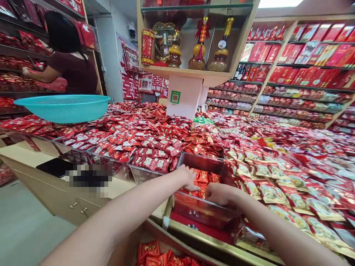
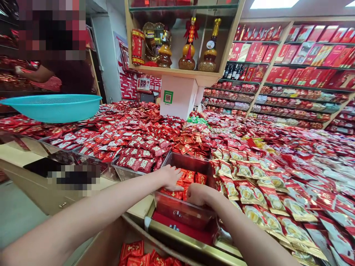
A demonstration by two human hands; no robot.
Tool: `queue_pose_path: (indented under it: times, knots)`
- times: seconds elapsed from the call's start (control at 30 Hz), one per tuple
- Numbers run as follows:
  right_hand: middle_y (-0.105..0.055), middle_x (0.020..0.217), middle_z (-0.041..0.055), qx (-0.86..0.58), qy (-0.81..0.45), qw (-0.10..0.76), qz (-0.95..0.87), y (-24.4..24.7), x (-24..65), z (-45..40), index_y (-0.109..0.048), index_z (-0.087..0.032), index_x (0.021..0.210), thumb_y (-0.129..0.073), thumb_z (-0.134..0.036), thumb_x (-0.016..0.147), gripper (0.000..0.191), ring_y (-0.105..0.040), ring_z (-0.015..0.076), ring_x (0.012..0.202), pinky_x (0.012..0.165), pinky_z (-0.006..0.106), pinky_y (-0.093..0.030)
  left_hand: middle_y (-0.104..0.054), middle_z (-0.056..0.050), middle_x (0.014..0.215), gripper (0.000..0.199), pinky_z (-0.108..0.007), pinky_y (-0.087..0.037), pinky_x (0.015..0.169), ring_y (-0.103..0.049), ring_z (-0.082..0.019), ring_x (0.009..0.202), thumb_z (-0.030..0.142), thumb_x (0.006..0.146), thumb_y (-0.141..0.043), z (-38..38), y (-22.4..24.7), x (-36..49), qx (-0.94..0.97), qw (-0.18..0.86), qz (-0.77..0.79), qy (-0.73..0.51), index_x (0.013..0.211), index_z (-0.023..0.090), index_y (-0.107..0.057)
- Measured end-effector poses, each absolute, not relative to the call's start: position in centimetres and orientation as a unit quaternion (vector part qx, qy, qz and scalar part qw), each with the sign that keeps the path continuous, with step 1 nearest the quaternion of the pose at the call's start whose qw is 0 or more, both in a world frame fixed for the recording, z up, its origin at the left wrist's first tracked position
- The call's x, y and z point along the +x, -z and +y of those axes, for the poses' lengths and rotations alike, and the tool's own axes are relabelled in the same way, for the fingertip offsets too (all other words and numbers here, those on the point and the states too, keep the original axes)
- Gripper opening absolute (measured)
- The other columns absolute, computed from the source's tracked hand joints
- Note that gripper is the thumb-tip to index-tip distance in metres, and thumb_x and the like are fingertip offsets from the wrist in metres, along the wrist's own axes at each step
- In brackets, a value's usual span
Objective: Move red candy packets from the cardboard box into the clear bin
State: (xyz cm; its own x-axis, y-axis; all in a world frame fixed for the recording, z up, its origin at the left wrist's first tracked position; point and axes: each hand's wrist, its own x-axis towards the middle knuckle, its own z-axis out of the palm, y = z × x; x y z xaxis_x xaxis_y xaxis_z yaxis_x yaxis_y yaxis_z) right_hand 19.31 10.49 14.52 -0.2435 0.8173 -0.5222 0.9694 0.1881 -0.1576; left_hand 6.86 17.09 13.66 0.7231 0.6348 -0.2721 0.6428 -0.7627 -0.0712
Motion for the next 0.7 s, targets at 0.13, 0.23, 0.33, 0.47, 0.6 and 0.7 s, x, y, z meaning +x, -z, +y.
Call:
queue_pose_path:
  times: [0.13, 0.23, 0.33, 0.47, 0.6, 0.7]
  knots:
    - [-0.056, 0.063, -0.0027, 0.594, 0.233, 0.159, 0.753, -14.5, 19.5, 10.6, -0.059, -0.013, 0.072, -0.052, -0.015, 0.073, 0.008, -0.05, 0.0103, 0.059, 0.055, 0.024, -0.039, -0.031, -0.016, 0.134, 0.07, -0.046, -0.031, 0.09, -0.034, -0.033, 0.117, 0.06, 0.075, -0.031, 17.2, -13.7, 6.7, 0.934, 0.01, 0.337, 0.115, 0.125, 0.012, -0.038]
    - [-0.058, 0.064, -0.0024, 0.595, 0.233, 0.155, 0.753, -14.7, 19.2, 10.5, -0.059, -0.013, 0.071, -0.052, -0.014, 0.073, 0.008, -0.052, 0.0107, 0.061, 0.057, 0.025, -0.04, -0.025, -0.013, 0.137, 0.067, -0.045, -0.032, 0.09, -0.03, -0.03, 0.12, 0.059, 0.078, -0.025, 17.4, -13.5, 6.6, 0.939, 0.008, 0.334, 0.085, 0.127, 0.014, -0.034]
    - [-0.06, 0.066, -0.002, 0.603, 0.228, 0.151, 0.749, -14.8, 18.9, 10.4, -0.059, -0.013, 0.071, -0.052, -0.015, 0.073, 0.008, -0.053, 0.0108, 0.061, 0.058, 0.025, -0.041, -0.028, -0.01, 0.137, 0.06, -0.043, -0.033, 0.09, -0.031, -0.028, 0.12, 0.054, 0.081, -0.023, 17.4, -13.2, 6.5, 0.942, 0.013, 0.33, 0.064, 0.126, 0.017, -0.035]
    - [-0.064, 0.073, 0.0029, 0.639, 0.18, 0.114, 0.739, -15.6, 18.9, 9.9, -0.061, -0.013, 0.075, -0.049, -0.011, 0.072, 0.013, -0.056, 0.0134, 0.067, 0.059, 0.025, -0.04, -0.041, -0.011, 0.128, 0.05, -0.042, -0.036, 0.088, -0.04, -0.028, 0.113, 0.049, 0.081, -0.029, 17.7, -12.8, 6.8, 0.939, 0.019, 0.341, 0.044, 0.115, 0.018, -0.048]
    - [-0.064, 0.082, 0.0102, 0.677, 0.086, 0.027, 0.731, -18.3, 19.0, 6.8, -0.06, -0.014, 0.08, -0.038, -0.016, 0.077, 0.022, -0.056, 0.0191, 0.074, 0.062, 0.028, -0.037, -0.045, -0.011, 0.125, 0.037, -0.039, -0.036, 0.09, -0.042, -0.025, 0.112, 0.031, 0.08, -0.039, 17.7, -13.9, 7.0, 0.947, 0.021, 0.321, -0.003, 0.111, 0.016, -0.05]
    - [-0.063, 0.078, 0.0043, 0.663, 0.08, -0.05, 0.743, -20.0, 18.9, 1.6, -0.057, -0.019, 0.077, -0.036, -0.023, 0.08, 0.022, -0.055, 0.0156, 0.071, 0.064, 0.024, -0.037, -0.045, -0.005, 0.126, 0.039, -0.028, -0.031, 0.096, -0.04, -0.015, 0.114, 0.02, 0.082, -0.031, 15.6, -15.7, 5.4, 0.959, 0.027, 0.275, -0.065, 0.119, 0.017, -0.043]
